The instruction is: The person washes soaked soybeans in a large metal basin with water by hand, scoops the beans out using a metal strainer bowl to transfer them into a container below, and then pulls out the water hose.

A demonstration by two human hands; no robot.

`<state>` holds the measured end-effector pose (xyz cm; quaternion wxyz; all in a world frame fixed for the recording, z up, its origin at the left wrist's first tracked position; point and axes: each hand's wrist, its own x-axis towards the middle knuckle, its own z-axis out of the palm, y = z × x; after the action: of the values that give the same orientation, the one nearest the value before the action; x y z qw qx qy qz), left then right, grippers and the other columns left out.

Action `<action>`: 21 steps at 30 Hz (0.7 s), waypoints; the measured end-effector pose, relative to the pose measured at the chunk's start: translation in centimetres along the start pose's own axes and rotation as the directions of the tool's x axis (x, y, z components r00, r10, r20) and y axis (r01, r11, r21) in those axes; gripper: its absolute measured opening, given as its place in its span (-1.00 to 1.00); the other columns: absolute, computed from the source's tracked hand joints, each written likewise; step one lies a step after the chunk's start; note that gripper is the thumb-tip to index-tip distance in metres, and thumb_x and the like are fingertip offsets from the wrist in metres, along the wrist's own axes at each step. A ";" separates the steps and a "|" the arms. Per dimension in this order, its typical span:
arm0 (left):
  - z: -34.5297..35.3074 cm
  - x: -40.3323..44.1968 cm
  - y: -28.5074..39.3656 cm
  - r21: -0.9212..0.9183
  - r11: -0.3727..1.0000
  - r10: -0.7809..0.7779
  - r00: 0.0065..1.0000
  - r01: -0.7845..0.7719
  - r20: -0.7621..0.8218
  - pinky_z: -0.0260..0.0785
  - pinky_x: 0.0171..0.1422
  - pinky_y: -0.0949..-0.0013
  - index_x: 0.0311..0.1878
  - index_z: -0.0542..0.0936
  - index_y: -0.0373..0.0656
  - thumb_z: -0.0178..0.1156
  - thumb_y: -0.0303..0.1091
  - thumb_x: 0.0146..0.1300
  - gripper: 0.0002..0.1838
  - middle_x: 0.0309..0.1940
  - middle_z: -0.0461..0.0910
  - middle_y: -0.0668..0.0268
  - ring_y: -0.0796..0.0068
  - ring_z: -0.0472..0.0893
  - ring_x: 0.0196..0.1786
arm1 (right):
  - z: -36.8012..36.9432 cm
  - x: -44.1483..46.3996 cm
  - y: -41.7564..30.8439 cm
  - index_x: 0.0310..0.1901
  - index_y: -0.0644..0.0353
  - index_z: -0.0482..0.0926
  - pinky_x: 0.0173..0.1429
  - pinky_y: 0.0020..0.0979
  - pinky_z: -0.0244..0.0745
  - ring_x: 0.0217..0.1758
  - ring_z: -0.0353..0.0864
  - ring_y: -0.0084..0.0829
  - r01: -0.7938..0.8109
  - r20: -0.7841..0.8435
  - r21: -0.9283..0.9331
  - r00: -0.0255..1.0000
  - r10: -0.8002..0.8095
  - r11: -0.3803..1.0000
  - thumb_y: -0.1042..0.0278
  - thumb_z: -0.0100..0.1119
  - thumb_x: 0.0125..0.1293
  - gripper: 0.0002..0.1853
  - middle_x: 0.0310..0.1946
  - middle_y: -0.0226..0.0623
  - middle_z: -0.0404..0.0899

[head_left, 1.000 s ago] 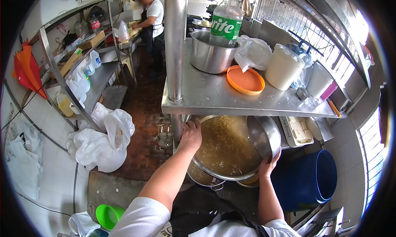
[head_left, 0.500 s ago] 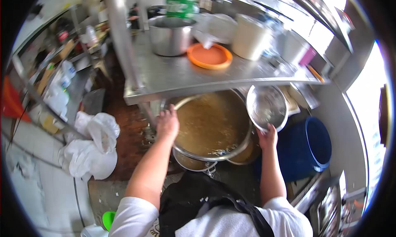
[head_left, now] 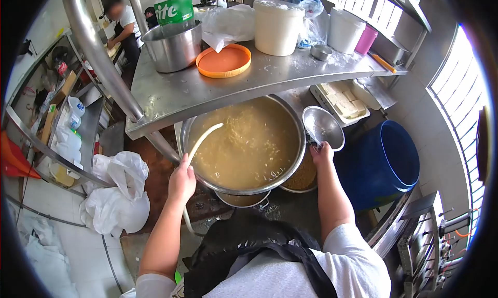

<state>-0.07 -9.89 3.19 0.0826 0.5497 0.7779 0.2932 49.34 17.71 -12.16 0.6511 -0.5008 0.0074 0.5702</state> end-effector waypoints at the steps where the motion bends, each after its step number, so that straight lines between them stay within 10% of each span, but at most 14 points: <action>1: -0.7 -0.8 -0.4 -0.043 0.999 -0.015 1.000 0.015 0.008 0.62 0.20 -0.11 0.61 0.44 -0.08 0.14 -0.31 0.59 -0.44 0.02 0.75 -0.22 -0.25 0.75 0.10 | 0.2 1.3 0.8 0.21 0.25 0.51 0.27 0.20 0.72 0.07 0.69 0.03 0.011 0.012 0.006 1.000 -0.012 1.000 0.23 0.24 0.59 -0.66 0.07 0.03 0.60; 4: -1.9 -3.3 -2.4 -0.070 0.997 -0.042 0.999 0.039 -0.035 0.59 0.28 -0.07 0.61 0.46 -0.04 0.13 -0.22 0.65 -0.47 0.16 0.73 -0.20 -0.25 0.72 0.21 | 0.1 3.8 1.9 0.26 0.23 0.48 0.29 0.22 0.70 0.11 0.68 0.08 -0.062 0.174 0.056 0.983 0.051 0.997 0.10 0.33 0.58 -0.55 0.10 0.06 0.57; 6: -2.7 -5.0 -3.8 -0.122 0.991 -0.061 0.997 0.054 -0.055 0.58 0.32 0.02 0.59 0.48 -0.08 0.13 -0.18 0.67 -0.48 0.21 0.71 -0.19 -0.20 0.73 0.25 | 2.4 1.0 1.1 0.38 0.23 0.47 0.25 0.26 0.67 0.21 0.67 0.11 -0.108 -0.153 -0.092 0.984 0.093 0.990 -0.02 0.34 0.58 -0.42 0.28 0.11 0.59; 8: -3.3 -6.8 -4.5 -0.147 0.988 -0.066 0.995 0.055 -0.074 0.58 0.32 0.03 0.57 0.50 -0.14 0.13 -0.19 0.67 -0.49 0.22 0.72 -0.16 -0.19 0.73 0.25 | 2.1 -0.3 0.8 0.35 0.25 0.54 0.20 0.10 0.67 0.15 0.72 0.01 0.113 -0.015 -0.475 0.991 -0.137 0.873 0.02 0.37 0.56 -0.45 0.22 0.02 0.67; 11: -3.7 -9.6 -4.9 -0.166 0.985 -0.065 0.994 0.049 -0.090 0.58 0.31 0.06 0.54 0.53 -0.18 0.14 -0.21 0.67 -0.51 0.22 0.73 -0.14 -0.16 0.75 0.24 | 3.2 -6.2 2.9 0.17 0.25 0.66 0.17 -0.09 0.64 0.01 0.74 -0.01 0.729 0.421 -0.681 0.463 -0.780 0.065 0.19 0.35 0.51 -0.64 -0.09 0.02 0.71; 16: -3.0 -13.0 -6.6 -0.229 0.967 -0.132 0.987 0.108 -0.093 0.58 0.31 0.17 0.49 0.57 -0.21 0.19 -0.27 0.64 -0.54 0.19 0.76 -0.09 0.08 0.80 0.20 | 9.6 -15.4 5.8 0.09 0.17 0.74 0.27 -0.04 0.63 0.17 0.71 0.10 0.918 0.929 -0.350 0.315 -0.194 -0.186 0.23 0.32 0.48 -0.73 0.06 0.06 0.74; 21: -4.1 -14.3 -7.7 -0.270 0.941 -0.205 0.978 0.205 0.029 0.59 0.31 0.23 0.44 0.60 -0.28 0.24 -0.35 0.60 -0.57 0.17 0.78 -0.09 0.18 0.80 0.19 | 13.1 -18.9 12.4 0.43 0.05 0.59 0.58 0.02 0.47 0.52 0.48 0.17 0.921 0.909 -0.172 0.285 0.305 -0.348 0.07 0.29 0.51 -0.47 0.51 0.03 0.48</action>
<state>-2.68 -26.05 -0.44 0.1873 0.4492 0.7833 0.3868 26.08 10.56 -2.70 0.1263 -0.4055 -0.8901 0.1654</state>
